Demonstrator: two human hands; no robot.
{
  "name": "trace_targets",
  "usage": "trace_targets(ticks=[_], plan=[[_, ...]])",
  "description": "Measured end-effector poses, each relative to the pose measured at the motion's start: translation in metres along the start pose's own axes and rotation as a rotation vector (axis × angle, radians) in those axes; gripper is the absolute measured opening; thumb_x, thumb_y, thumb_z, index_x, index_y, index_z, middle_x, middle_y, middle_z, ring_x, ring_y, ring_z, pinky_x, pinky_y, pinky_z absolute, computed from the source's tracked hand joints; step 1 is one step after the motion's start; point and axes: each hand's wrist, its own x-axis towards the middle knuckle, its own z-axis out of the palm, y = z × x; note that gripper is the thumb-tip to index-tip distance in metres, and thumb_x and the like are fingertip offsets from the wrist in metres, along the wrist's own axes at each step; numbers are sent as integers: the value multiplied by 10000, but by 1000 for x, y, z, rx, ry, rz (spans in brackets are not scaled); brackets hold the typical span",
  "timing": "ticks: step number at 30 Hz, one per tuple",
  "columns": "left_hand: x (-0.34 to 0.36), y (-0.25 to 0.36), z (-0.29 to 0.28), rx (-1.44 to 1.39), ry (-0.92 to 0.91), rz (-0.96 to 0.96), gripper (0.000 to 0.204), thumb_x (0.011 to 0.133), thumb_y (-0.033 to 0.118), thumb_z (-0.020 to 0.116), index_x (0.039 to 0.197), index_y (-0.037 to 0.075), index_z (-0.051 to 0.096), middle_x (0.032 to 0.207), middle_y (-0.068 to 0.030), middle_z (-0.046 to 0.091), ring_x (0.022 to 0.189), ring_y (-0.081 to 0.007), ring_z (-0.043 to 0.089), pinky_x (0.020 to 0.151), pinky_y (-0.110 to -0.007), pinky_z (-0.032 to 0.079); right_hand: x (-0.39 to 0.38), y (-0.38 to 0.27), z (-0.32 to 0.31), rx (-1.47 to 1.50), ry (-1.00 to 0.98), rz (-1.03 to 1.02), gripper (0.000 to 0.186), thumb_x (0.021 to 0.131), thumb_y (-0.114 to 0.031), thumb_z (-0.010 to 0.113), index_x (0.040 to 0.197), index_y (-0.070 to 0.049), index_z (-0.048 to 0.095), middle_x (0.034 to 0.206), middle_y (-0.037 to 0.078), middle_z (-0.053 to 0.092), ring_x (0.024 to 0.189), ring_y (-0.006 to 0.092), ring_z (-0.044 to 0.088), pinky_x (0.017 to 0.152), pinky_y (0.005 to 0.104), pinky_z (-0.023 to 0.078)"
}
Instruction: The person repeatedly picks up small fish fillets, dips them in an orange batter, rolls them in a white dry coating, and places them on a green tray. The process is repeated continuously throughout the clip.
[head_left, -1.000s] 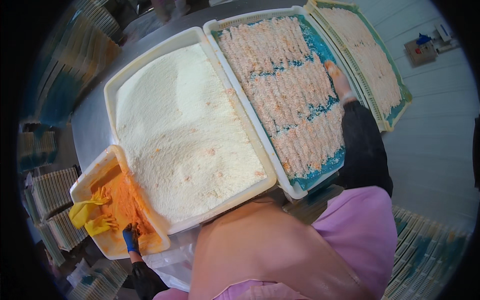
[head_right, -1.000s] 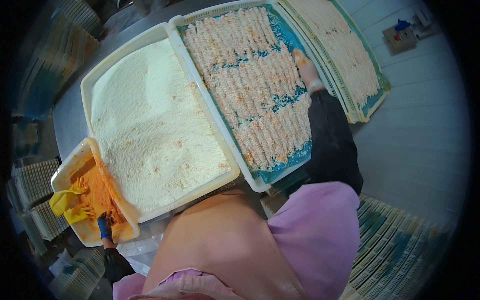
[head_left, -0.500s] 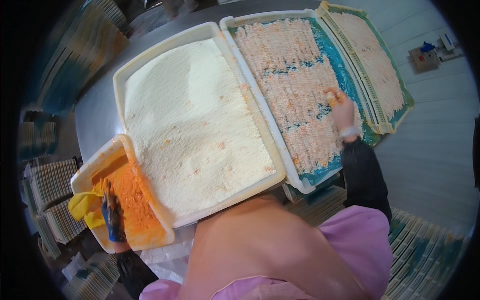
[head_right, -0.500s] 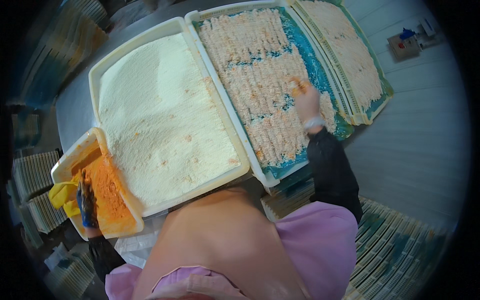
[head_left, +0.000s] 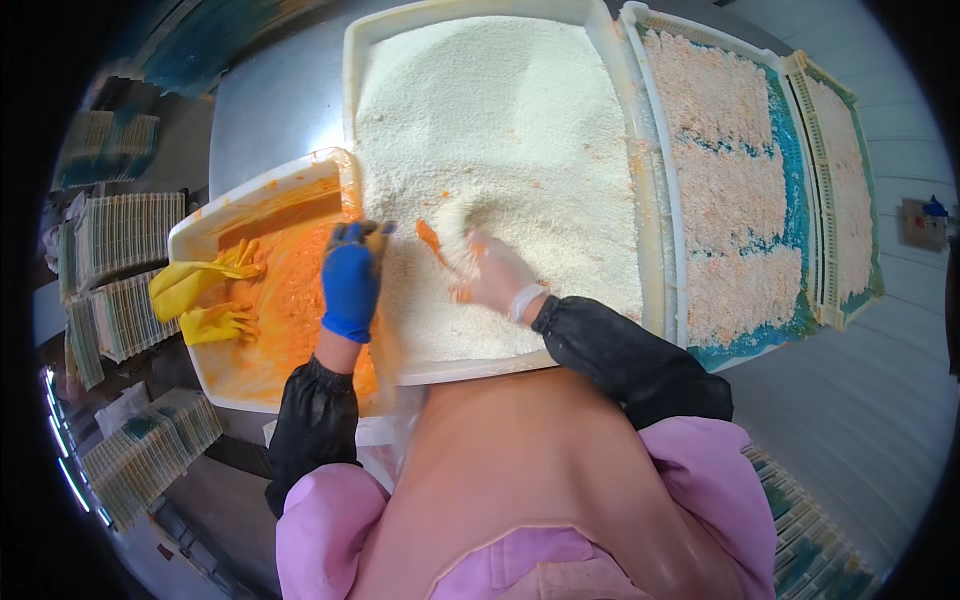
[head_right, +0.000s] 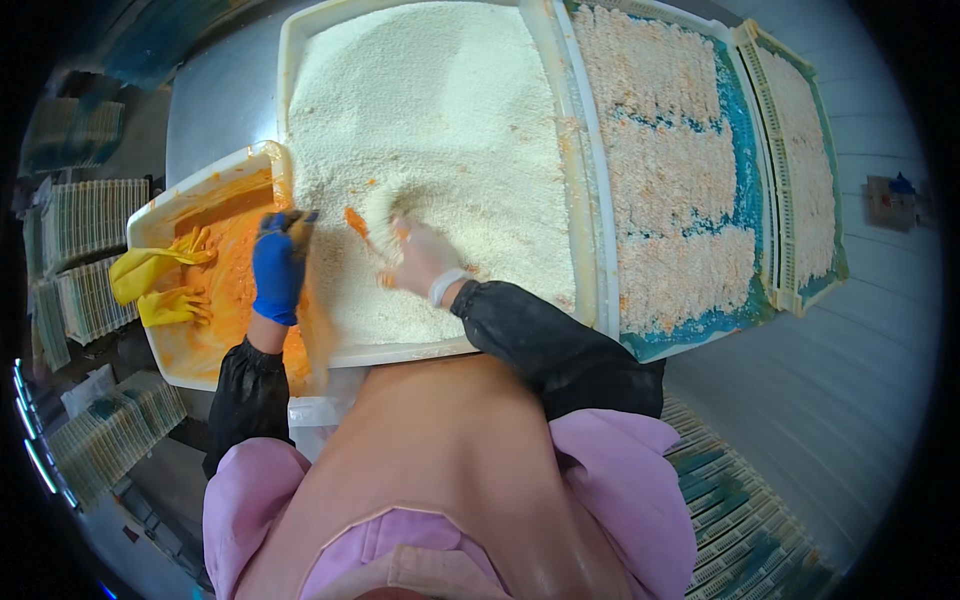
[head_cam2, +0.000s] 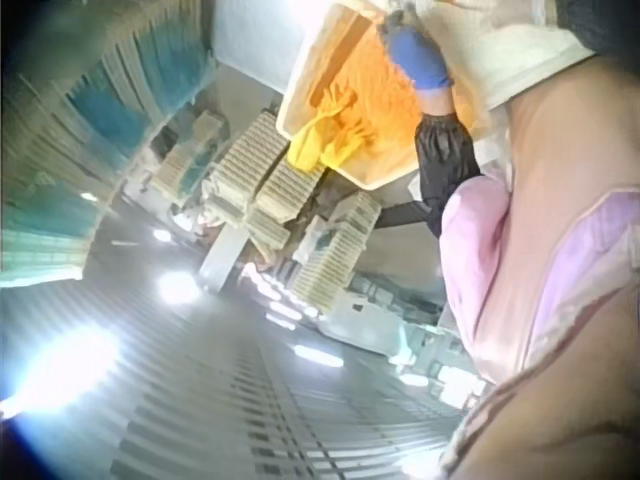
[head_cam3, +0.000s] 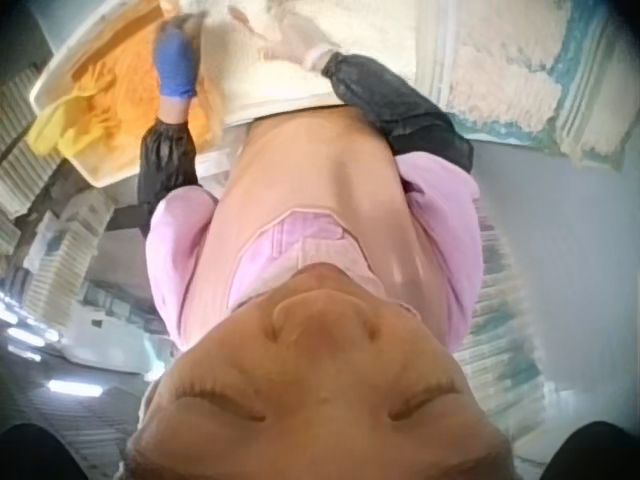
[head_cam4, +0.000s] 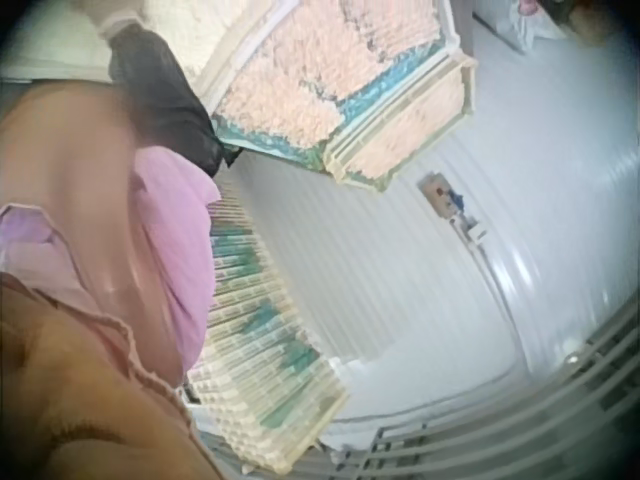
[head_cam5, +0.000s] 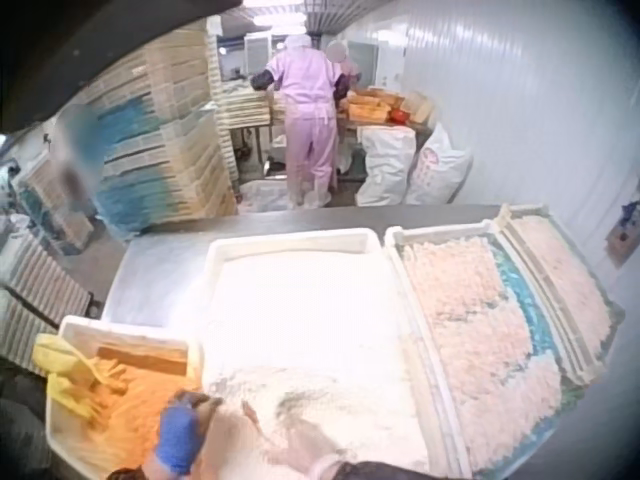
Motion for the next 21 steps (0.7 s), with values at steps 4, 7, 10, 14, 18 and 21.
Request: trace_targets(ticks=[4,7,10,14,18,21], plan=[[-25,-56,-24,114,41,-70,240,736,37,587,973,65,613,820,-130,598,794,-325,530,738,-382,441,-10,-4,-40,-263,-269,-24,469,668,-278,702,1062,-49,594,1133,111,547,1094,290,458,885,343,386],[-120,-138,25,353,-143,-176,336,691,55,635,1012,20,541,844,-180,582,806,-362,533,746,-405,444,-22,18,-77,-108,-163,85,370,689,-246,685,993,-42,628,979,109,610,898,282,558,779,358,435],[-120,-131,28,247,-504,-378,395,655,82,670,991,-14,485,865,-222,567,831,-394,540,723,-431,459,-27,36,-142,376,-172,288,280,793,-211,617,991,-12,609,842,100,631,702,180,588,653,276,463],[-129,-144,30,123,-417,-407,330,655,79,669,944,11,525,863,-199,587,840,-365,553,698,-407,468,-42,20,-246,822,25,416,232,892,-205,497,946,5,582,759,52,589,639,101,544,591,220,448],[-137,-156,23,106,-432,-347,280,676,84,651,935,27,564,885,-177,587,829,-355,554,702,-404,465,-39,98,-337,1184,83,302,292,939,-229,397,1146,-45,488,882,37,572,659,99,517,597,233,437],[-130,-142,19,191,-449,-307,263,693,100,638,938,28,575,895,-168,586,819,-348,554,699,-403,464,-15,110,-397,1098,404,403,260,942,-211,386,1111,-40,486,885,33,557,677,109,523,610,260,450]])
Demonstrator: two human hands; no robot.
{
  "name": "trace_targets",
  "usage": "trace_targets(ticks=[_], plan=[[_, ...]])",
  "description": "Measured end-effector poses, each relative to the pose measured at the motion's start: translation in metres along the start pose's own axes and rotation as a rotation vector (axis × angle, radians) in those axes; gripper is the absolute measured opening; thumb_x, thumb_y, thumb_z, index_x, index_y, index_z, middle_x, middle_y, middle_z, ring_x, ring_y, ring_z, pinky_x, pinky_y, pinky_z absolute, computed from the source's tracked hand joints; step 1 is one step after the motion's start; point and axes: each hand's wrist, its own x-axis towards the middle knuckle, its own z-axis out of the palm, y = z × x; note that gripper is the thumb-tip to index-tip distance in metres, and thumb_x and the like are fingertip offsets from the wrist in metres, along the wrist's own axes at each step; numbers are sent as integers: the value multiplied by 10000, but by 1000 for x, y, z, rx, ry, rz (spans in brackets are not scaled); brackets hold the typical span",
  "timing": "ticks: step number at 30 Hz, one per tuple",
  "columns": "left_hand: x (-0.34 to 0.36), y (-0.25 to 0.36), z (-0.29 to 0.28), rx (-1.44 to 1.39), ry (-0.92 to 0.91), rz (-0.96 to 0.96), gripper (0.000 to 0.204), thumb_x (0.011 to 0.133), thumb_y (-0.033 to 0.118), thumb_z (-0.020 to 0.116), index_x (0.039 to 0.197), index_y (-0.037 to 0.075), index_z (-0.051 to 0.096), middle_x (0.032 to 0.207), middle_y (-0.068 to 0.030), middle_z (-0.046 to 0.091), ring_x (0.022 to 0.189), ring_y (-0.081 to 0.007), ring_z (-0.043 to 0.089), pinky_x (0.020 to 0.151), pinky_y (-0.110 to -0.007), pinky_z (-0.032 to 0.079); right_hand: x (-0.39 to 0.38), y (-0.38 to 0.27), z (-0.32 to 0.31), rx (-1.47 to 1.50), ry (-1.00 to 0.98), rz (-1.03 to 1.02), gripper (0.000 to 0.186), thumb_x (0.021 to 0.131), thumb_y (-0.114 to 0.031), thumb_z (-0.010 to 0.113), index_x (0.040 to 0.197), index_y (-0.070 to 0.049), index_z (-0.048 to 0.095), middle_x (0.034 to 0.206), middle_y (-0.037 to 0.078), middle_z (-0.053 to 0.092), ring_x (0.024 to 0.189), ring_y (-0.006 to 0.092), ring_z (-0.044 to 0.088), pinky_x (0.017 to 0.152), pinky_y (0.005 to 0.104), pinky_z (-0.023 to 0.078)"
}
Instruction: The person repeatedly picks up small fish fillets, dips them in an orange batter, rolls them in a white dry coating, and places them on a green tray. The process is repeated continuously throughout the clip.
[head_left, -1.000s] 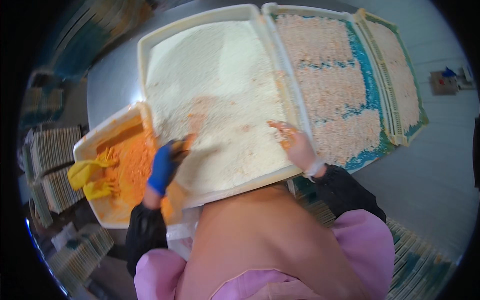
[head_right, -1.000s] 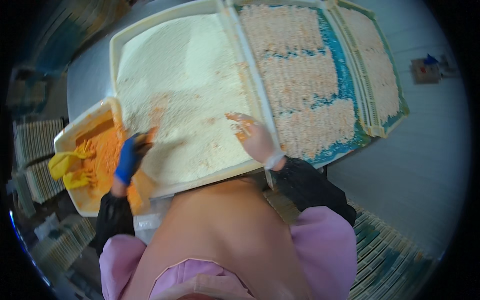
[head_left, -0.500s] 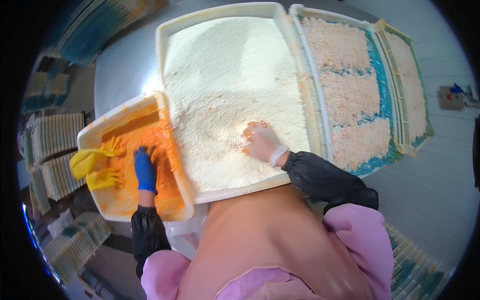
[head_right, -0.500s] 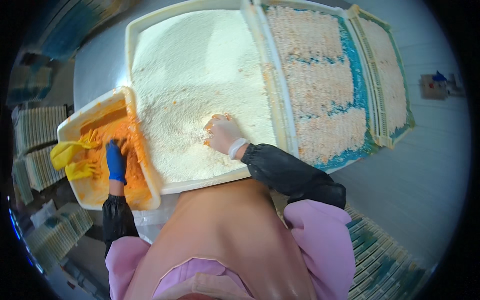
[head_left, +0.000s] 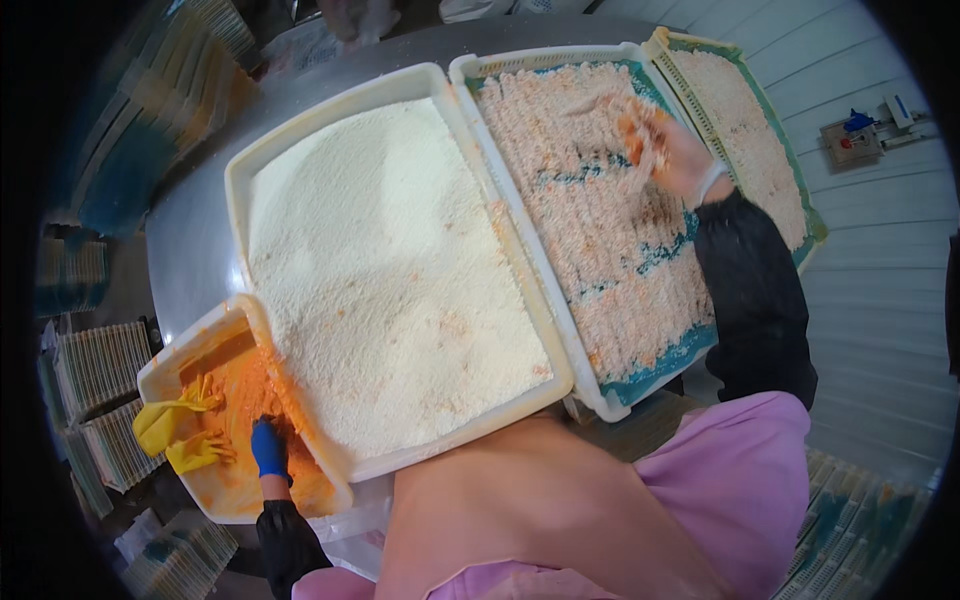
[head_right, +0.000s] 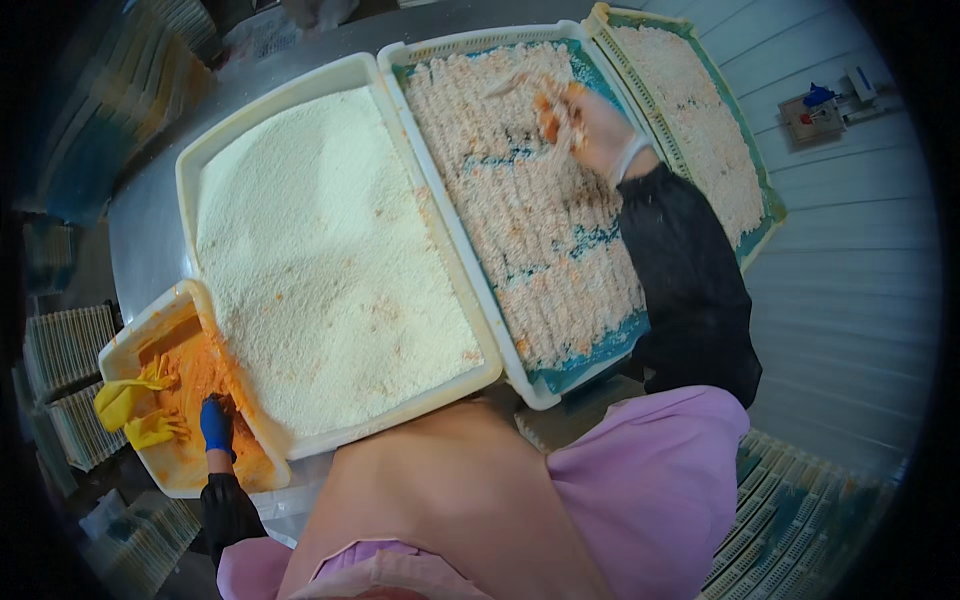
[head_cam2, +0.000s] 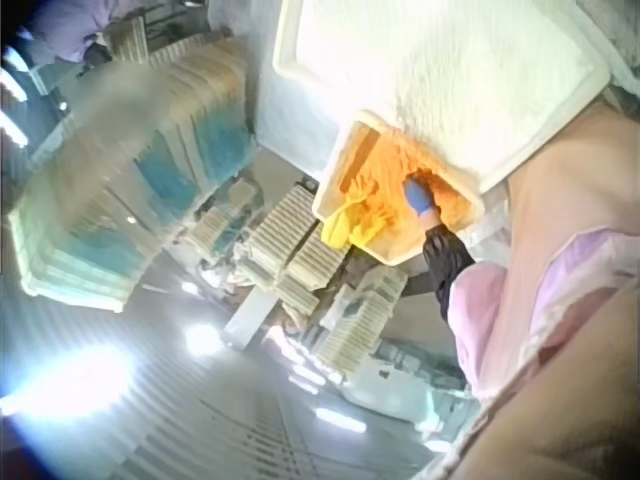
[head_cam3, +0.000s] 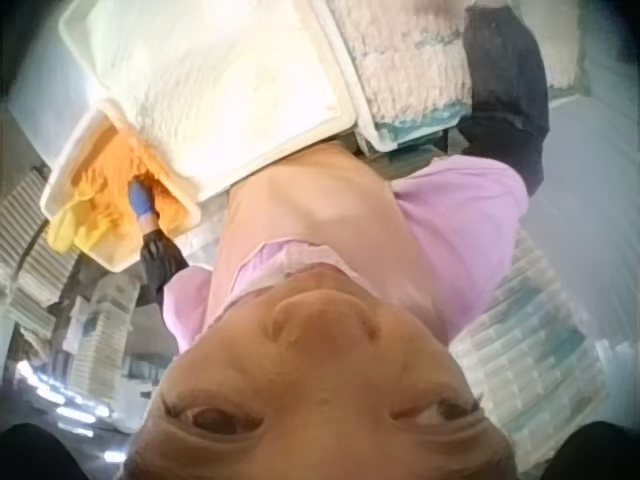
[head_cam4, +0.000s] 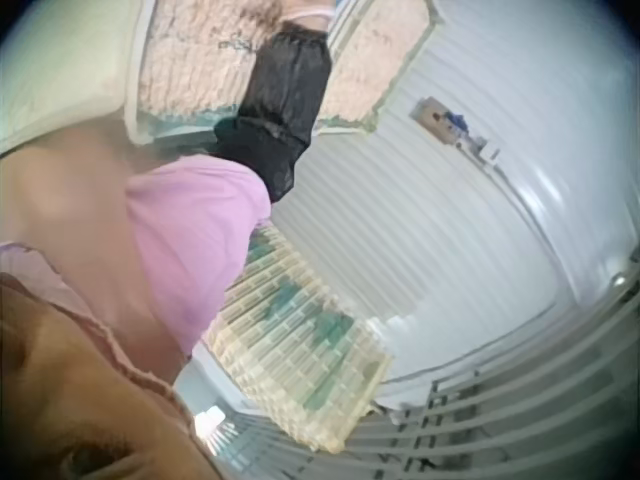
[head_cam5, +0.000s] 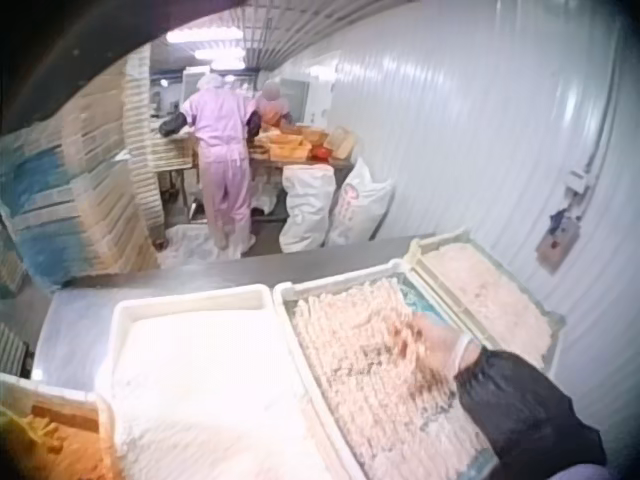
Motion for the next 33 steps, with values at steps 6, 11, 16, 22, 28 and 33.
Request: trace_targets(ticks=[6,11,16,22,28,33], plan=[[0,7,28,58,40,-13,172,741,15,520,911,-10,530,858,-198,582,765,-348,575,634,-400,472,138,-24,-131,-257,55,-97,246,924,-174,401,1082,-23,514,779,44,557,585,120,495,554,255,443],[-8,2,27,125,10,-52,143,750,26,518,889,2,536,819,-195,580,763,-339,574,626,-398,463,156,12,-138,-672,458,26,327,883,-137,452,1196,-54,488,743,47,548,524,115,446,463,250,404],[-17,-45,53,-431,102,-233,66,776,48,472,740,24,522,703,-156,531,658,-312,533,565,-364,415,148,29,-166,-1229,453,-147,404,829,-88,515,1233,-88,492,844,66,606,552,116,543,495,257,445],[10,42,-22,-243,-42,-283,91,722,-6,508,759,-12,591,651,-146,594,600,-252,588,548,-318,448,109,33,-167,-1512,489,-47,459,773,-98,588,1222,-90,495,1001,122,620,889,237,598,755,332,463],[2,0,6,-287,147,-342,84,696,-16,548,746,-29,615,681,-122,636,623,-234,614,589,-314,483,83,46,-172,-1564,535,-157,368,802,-103,540,1168,-56,539,1006,182,601,869,296,589,743,360,463],[-10,-52,38,-521,337,-198,117,800,69,545,743,5,625,632,-46,592,553,-126,535,475,-257,400,85,75,-206,-1259,544,-405,363,805,-59,481,1161,-33,549,968,145,636,796,264,609,671,356,468]])
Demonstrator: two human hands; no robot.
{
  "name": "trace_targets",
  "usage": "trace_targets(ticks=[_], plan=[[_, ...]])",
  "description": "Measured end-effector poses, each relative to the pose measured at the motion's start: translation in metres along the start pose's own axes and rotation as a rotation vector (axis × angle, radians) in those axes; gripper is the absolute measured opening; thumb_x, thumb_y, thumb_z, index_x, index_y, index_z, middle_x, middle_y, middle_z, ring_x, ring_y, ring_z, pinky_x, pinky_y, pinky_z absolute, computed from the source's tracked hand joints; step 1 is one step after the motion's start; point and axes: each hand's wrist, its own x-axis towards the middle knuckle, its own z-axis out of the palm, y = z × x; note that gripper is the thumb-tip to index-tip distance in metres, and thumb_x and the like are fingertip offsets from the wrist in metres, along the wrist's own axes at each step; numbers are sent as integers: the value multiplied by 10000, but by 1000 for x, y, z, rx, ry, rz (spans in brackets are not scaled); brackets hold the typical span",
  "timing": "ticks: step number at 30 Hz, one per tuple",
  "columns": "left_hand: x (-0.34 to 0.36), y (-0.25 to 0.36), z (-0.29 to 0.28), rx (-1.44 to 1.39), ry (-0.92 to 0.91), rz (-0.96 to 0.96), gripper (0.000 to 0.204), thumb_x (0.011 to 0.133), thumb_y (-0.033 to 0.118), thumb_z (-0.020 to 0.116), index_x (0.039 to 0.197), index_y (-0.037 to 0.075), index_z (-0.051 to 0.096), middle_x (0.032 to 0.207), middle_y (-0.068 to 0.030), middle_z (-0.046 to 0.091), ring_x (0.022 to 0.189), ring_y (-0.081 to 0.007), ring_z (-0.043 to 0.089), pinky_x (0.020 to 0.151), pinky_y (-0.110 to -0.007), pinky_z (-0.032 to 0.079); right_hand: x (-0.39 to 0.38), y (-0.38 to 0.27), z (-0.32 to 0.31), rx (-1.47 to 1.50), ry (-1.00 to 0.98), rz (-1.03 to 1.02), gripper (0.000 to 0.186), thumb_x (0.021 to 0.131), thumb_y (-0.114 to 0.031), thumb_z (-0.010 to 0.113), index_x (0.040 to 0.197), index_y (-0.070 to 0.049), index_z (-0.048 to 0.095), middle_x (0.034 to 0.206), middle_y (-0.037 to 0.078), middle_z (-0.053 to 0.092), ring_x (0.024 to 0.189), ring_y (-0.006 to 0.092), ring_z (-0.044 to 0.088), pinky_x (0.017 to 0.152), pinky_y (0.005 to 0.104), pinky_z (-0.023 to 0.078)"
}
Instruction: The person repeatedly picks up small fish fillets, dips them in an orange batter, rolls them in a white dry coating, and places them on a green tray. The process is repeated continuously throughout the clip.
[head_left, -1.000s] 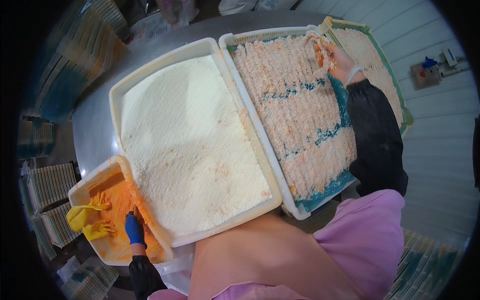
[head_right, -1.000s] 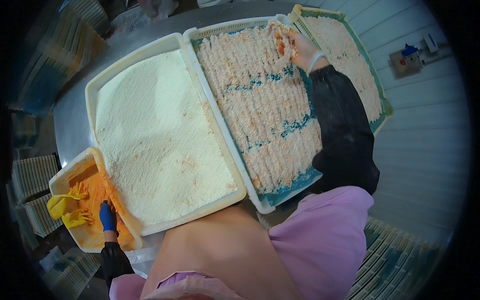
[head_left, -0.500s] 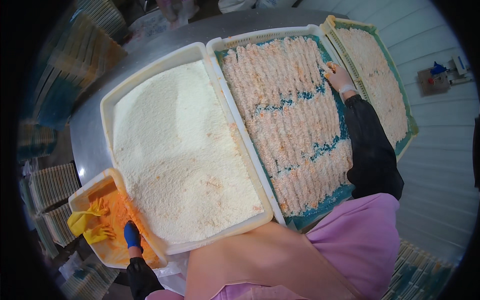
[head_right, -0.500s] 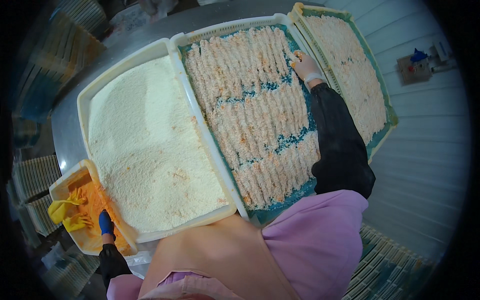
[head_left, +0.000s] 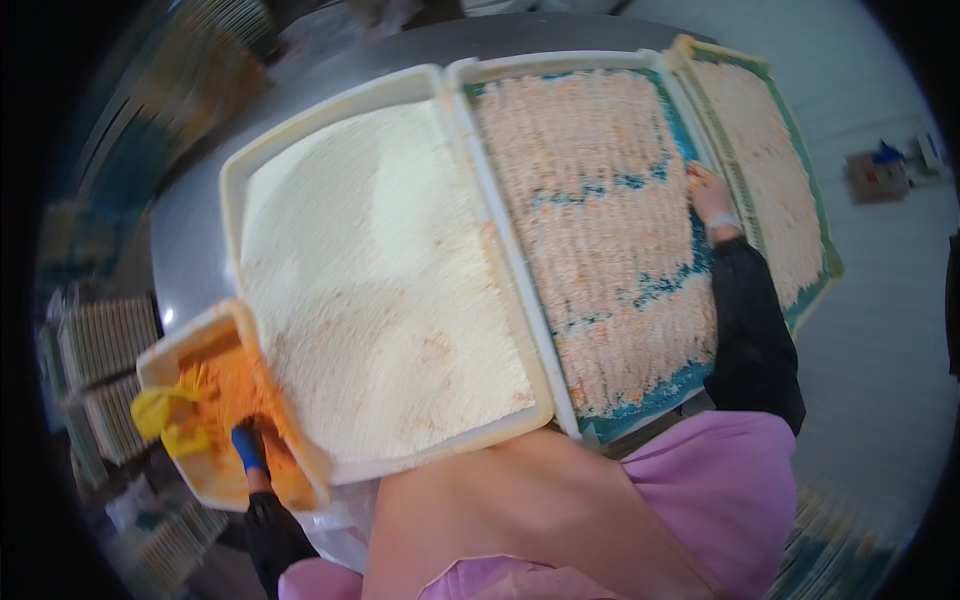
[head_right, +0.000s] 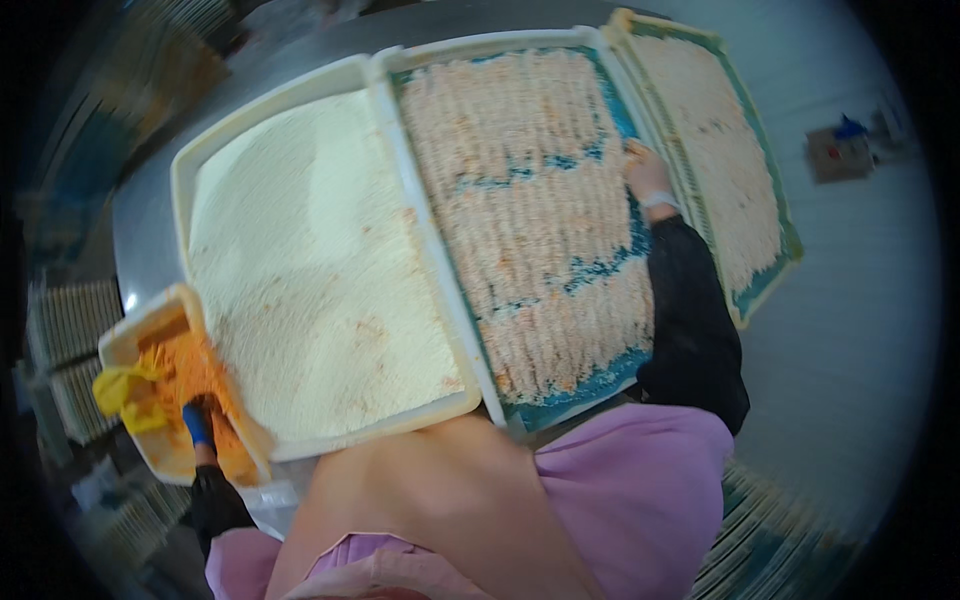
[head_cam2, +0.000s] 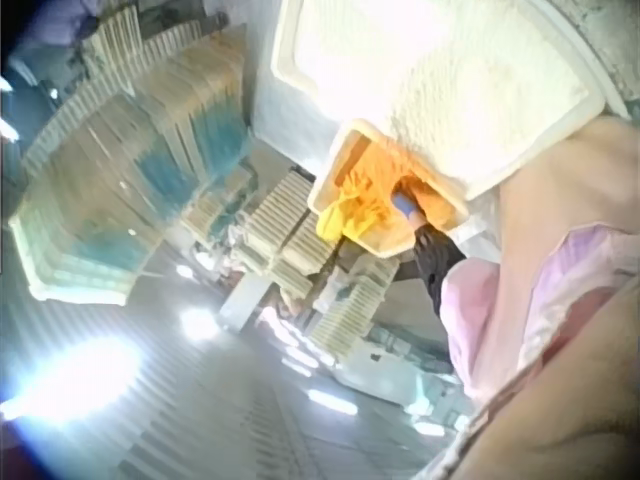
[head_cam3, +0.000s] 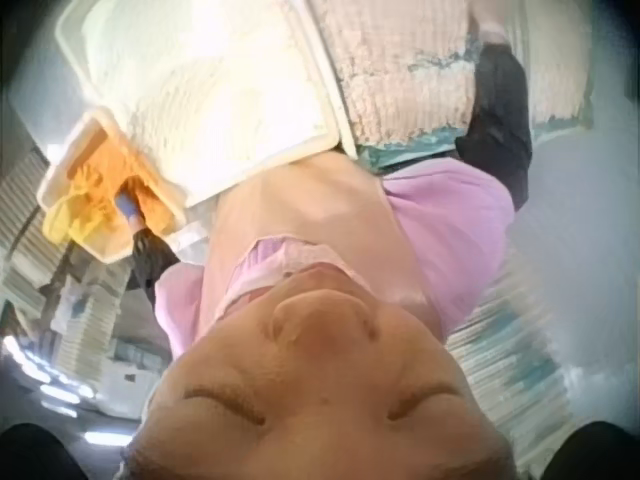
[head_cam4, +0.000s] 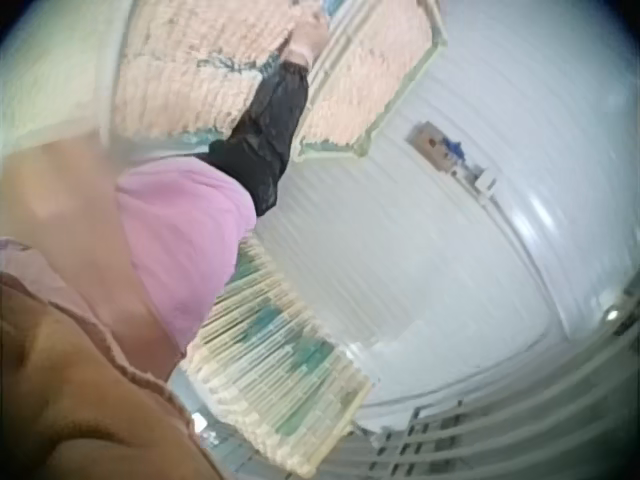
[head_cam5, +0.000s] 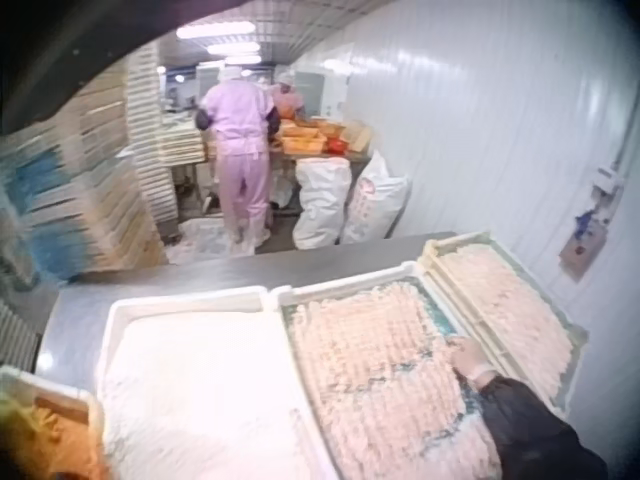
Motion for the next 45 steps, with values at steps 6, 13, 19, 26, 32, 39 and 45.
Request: trace_targets(ticks=[6,13,19,26,32,39,45], plan=[[-6,-2,-20,-150,-107,-340,289,818,142,589,1088,41,576,631,15,501,525,-72,446,433,-233,345,-43,-24,-37,177,-187,176,341,865,-168,480,1152,5,545,820,48,600,694,119,539,635,234,440],[16,90,26,238,101,-127,304,684,174,700,945,42,617,900,-177,563,825,-304,565,703,-345,449,-139,-151,-21,198,-267,-159,280,854,-66,490,1117,-3,566,1088,114,595,1003,214,550,848,282,413],[32,97,32,138,-12,-242,289,688,121,680,934,-14,611,921,-214,599,811,-341,592,679,-345,470,-198,-254,-19,286,-450,-405,213,849,-38,498,1027,21,598,1018,139,606,925,240,572,807,300,429],[23,114,-29,-636,10,-522,251,796,71,615,1014,-53,599,895,-83,628,739,-141,581,625,-265,465,-238,-285,-18,349,-503,-469,186,832,-17,505,980,28,609,982,140,609,912,259,576,805,318,433],[-25,-109,-30,133,140,-276,194,795,114,631,932,-23,630,888,-53,638,768,-185,591,718,-265,453,-261,-313,-7,515,-661,-540,200,797,21,501,967,31,606,998,137,608,937,262,576,828,311,432],[39,115,-82,-821,103,-202,187,865,127,551,990,0,608,732,-24,586,663,-111,549,591,-237,446,-286,-312,-1,596,-695,-441,213,789,41,494,969,26,606,1005,143,609,945,260,577,836,306,436],[31,225,-22,-1017,-466,-59,371,785,-37,485,1145,30,546,821,-17,558,672,-64,476,588,-186,400,-314,-287,49,518,-760,-310,279,812,8,483,1074,-1,578,1069,170,592,1011,275,560,889,307,417]])
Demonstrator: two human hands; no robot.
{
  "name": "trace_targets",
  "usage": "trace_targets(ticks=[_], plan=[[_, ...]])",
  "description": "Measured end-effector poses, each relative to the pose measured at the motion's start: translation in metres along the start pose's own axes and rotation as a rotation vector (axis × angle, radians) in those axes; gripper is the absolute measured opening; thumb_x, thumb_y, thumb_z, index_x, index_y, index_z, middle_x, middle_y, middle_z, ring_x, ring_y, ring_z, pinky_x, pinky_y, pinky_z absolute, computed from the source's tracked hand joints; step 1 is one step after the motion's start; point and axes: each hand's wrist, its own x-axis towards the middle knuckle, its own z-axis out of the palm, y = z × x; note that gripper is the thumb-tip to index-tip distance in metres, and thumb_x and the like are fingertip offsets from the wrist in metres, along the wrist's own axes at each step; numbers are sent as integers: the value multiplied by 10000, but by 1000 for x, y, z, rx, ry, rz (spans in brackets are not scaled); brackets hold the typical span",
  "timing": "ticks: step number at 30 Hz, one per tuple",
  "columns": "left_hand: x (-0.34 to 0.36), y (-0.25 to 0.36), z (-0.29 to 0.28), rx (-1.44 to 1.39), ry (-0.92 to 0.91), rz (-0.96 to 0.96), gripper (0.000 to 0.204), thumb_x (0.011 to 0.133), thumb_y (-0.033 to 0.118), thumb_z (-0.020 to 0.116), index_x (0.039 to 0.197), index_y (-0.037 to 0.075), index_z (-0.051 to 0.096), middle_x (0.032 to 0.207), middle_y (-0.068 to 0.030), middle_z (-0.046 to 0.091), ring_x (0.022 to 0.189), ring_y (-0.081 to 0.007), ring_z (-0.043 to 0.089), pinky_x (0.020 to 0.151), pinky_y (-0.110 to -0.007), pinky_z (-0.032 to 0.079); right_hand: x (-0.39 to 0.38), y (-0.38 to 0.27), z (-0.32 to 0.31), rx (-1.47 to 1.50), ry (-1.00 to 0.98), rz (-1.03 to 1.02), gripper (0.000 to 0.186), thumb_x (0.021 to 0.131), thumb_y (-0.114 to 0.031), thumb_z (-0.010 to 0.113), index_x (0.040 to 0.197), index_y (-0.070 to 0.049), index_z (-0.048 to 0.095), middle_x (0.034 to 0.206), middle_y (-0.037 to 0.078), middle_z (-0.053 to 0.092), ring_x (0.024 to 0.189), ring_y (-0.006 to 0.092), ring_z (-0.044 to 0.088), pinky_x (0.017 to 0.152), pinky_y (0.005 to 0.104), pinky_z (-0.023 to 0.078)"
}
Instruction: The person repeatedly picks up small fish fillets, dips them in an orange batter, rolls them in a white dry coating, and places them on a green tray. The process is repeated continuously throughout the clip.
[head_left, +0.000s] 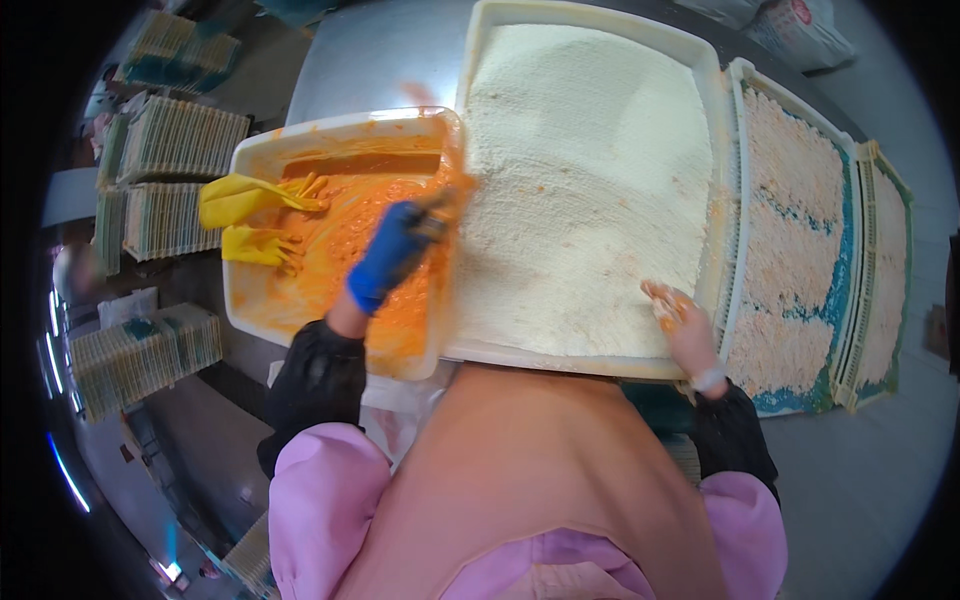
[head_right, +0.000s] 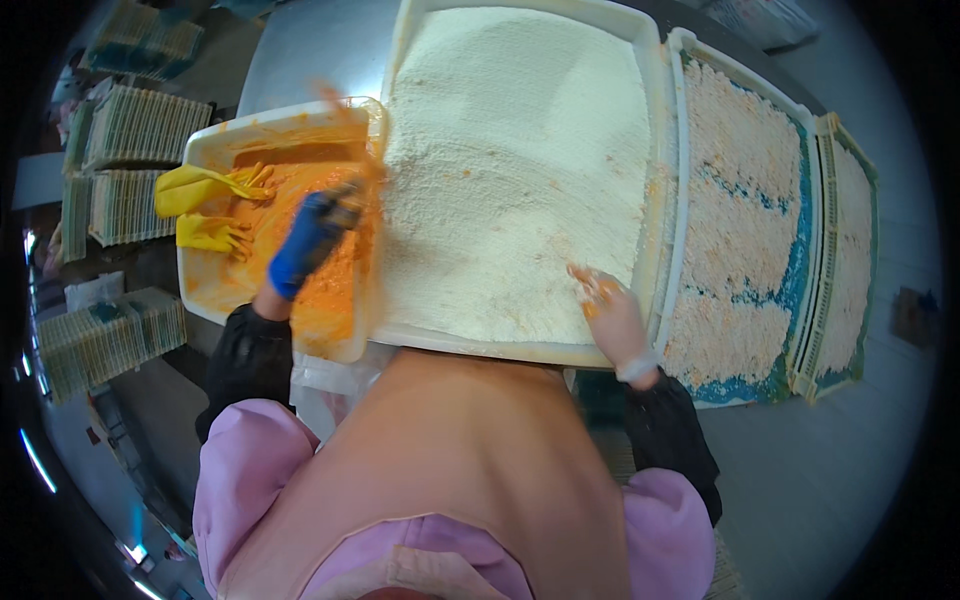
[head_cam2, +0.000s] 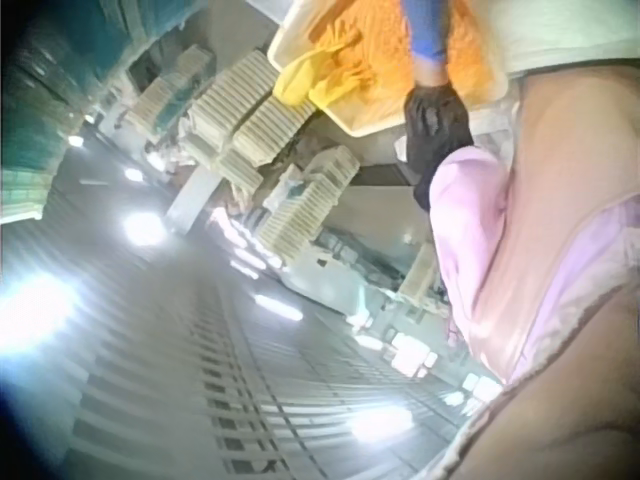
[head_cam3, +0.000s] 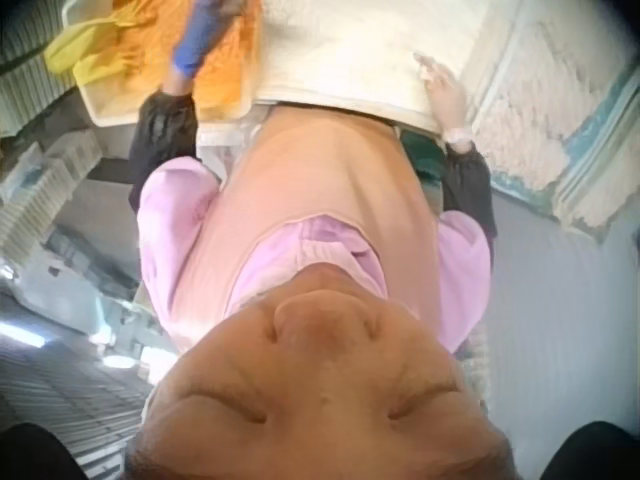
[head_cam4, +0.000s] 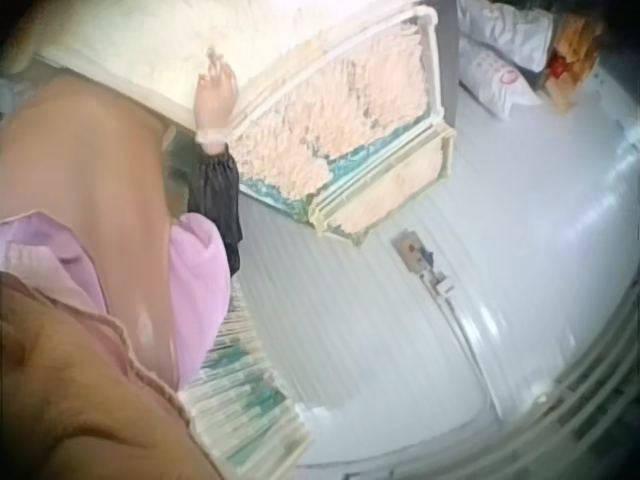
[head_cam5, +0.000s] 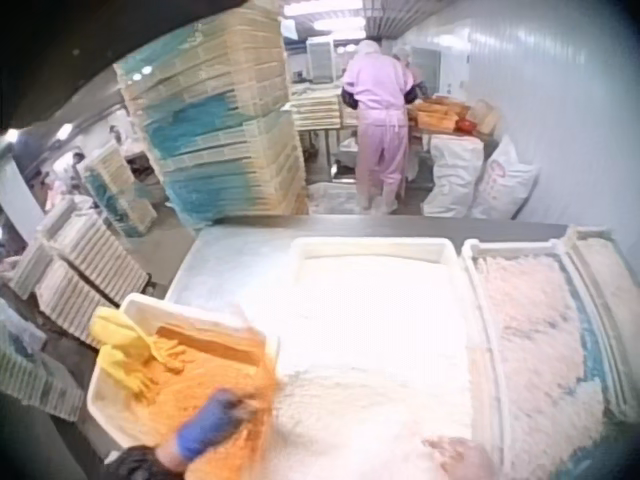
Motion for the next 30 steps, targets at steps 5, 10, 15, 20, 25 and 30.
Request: trace_targets(ticks=[5,10,15,20,25,30], plan=[[27,-52,66,1454,-182,293,201,863,195,473,980,72,582,803,-96,583,714,-300,573,622,-372,470,67,78,77,-163,187,143,464,798,-154,558,1227,-16,447,1080,187,574,1056,310,520,905,340,403],[23,-21,46,1327,59,545,133,831,138,530,891,41,598,832,-149,576,757,-298,564,652,-371,461,80,-15,130,-201,-57,-34,565,714,-297,675,1171,-20,492,1066,150,571,1030,307,501,833,380,428],[19,-19,-32,1130,462,527,148,772,72,596,896,-7,617,808,-126,567,747,-246,540,664,-324,430,71,3,87,-397,-104,-35,445,666,-299,719,980,-7,602,964,127,598,1002,282,514,809,345,444],[-7,-177,-177,1384,427,165,55,791,53,498,773,27,543,853,-141,553,816,-275,513,720,-348,430,56,-13,-12,25,-231,254,291,747,-201,648,969,-16,617,828,91,610,792,171,585,753,271,455],[-21,-186,-208,1205,389,156,200,686,-65,555,869,-28,625,841,-141,618,754,-220,579,668,-300,467,21,-36,-129,543,63,285,264,896,-171,480,1066,17,555,781,39,566,666,84,531,621,216,445],[-12,-134,-166,683,270,-85,221,726,-19,609,939,-75,622,878,-116,646,731,-157,590,633,-252,459,20,2,-243,748,309,63,297,943,-196,386,1159,-8,466,784,16,512,625,86,487,572,229,428]])
